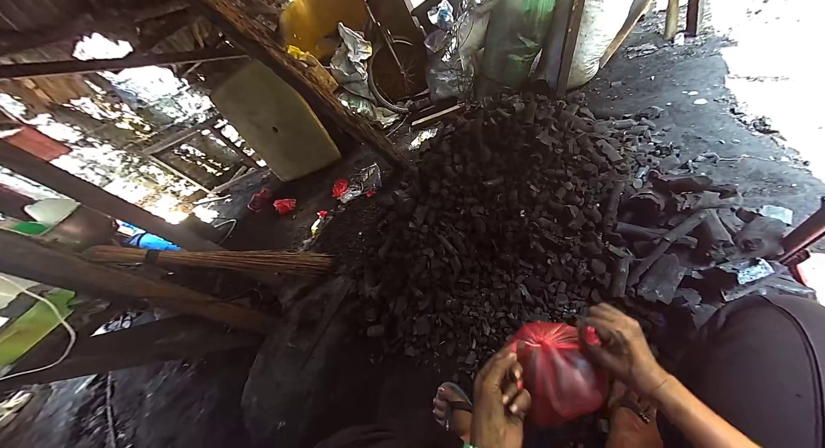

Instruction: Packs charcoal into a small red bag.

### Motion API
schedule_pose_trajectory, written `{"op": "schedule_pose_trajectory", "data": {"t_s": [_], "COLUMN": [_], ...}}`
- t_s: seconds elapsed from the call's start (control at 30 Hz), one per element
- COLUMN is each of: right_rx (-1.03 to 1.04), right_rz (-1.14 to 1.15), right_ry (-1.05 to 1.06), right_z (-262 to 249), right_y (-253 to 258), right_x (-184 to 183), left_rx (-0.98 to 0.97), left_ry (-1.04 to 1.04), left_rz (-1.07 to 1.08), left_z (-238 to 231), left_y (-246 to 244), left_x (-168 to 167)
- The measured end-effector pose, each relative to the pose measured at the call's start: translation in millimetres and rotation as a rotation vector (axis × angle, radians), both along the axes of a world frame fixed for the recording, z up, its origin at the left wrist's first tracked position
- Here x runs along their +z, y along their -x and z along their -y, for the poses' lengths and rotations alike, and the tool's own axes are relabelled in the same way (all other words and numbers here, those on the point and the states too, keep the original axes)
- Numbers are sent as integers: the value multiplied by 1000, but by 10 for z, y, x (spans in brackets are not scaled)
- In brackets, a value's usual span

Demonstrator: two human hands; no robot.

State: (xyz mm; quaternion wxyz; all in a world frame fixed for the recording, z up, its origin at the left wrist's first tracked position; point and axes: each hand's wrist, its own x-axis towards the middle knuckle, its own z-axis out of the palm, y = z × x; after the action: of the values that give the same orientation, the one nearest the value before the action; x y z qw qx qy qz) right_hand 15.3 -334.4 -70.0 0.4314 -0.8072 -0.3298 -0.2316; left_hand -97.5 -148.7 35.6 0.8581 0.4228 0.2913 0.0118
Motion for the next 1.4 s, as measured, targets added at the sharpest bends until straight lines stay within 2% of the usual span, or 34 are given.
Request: {"op": "schedule_pose_trajectory", "data": {"t_s": [0.07, 0.17, 0.37, 0.43, 0.53, 0.57, 0.67, 0.8, 0.87, 0.97, 1.07, 1.13, 1.2, 1.23, 1.3, 1.37, 1.4], "right_rx": [91, 201, 216, 272, 414, 451, 440, 261, 243, 323, 405, 434, 459, 461, 463, 479, 488], "right_rz": [-5, -9, -275, -463, -841, -886, -721, -243, -116, -149, -406, -500, -469, -432, -360, -362, -379], "right_ry": [-86, -131, -255, -287, -374, -356, -236, -196, -113, -77, -154, -198, -175, -155, -165, -216, -227], "right_z": [-159, -387, -306, -262, -151, -114, -112, -244, -269, -251, -197, -188, -190, -192, -193, -168, -160], "right_y": [259, 449, 126, 89, 121, 127, 200, 271, 278, 253, 232, 211, 203, 209, 224, 222, 217], "right_x": [96, 257, 536, 549, 552, 548, 492, 354, 319, 254, 253, 235, 220, 211, 207, 293, 358], "left_rx": [-46, -315, -409, -384, -294, -282, -263, -196, -222, -316, -309, -295, -375, -447, -481, -338, -275], "left_ry": [-250, -579, -985, -996, -755, -700, -742, -1157, -1335, -1516, -1632, -1679, -1555, -1377, -857, -311, -162], "left_rz": [8, 24, 264, 267, 216, 213, 218, 135, 82, 89, 150, 237, 242, 172, 40, 11, 10], "left_z": [26, 36, 2, 61, 146, 158, 159, 80, 58, 83, 148, 174, 162, 137, 73, 82, 97], "left_y": [-120, -184, -192, -239, -279, -283, -280, -285, -269, -230, -205, -169, -137, -128, -139, -115, -103], "left_x": [27, -8, -18, -66, -94, -71, -16, -15, -10, 0, -30, -102, -93, -33, 35, 57, 72]}}
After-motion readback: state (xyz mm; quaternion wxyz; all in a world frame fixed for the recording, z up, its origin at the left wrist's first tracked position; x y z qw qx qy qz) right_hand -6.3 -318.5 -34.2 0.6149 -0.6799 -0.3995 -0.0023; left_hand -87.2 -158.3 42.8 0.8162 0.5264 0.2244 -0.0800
